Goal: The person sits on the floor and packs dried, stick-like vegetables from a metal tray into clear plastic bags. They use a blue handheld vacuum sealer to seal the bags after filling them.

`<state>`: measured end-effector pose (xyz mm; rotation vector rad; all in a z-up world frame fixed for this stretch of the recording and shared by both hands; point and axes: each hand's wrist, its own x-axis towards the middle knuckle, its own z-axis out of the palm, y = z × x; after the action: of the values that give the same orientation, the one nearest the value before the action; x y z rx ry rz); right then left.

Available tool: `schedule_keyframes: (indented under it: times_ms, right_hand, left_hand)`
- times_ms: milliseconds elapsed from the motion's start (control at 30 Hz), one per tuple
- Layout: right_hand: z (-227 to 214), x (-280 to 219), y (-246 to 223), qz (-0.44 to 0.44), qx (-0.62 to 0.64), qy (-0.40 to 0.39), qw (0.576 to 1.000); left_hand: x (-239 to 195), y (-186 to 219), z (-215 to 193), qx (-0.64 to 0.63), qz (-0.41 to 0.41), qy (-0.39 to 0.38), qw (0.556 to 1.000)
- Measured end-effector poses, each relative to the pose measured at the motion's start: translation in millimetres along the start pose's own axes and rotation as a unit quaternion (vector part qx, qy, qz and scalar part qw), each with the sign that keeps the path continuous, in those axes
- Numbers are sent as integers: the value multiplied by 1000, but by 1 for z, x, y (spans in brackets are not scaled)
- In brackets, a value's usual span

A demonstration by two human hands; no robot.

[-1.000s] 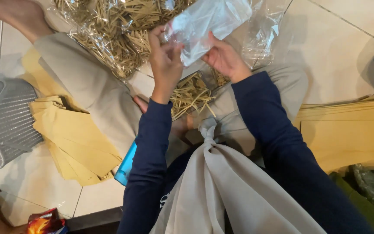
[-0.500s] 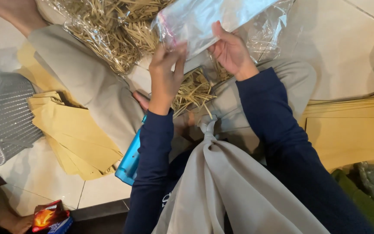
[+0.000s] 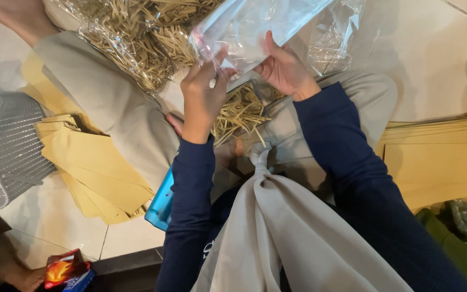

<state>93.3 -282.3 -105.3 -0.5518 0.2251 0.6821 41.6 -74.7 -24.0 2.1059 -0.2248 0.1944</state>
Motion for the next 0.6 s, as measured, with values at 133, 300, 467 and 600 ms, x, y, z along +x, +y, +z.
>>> schedule_keyframes:
  times_ms: [133,300,467,600]
  right_hand:
    - [3,1,-1,-7,-22,-19,1000]
    - [16,0,-7,2,-31,1,1000]
    - [37,-4,-14,-1,-21,23,999]
    - [40,-3,-15,-1,-6,35,999]
  left_hand:
    - [-4,-21,9,86,40,40,995]
    - [16,-2,-6,378,145,157,901]
    - [28,12,-3,329,206,119,914]
    - [26,10,-5,373,199,131,897]
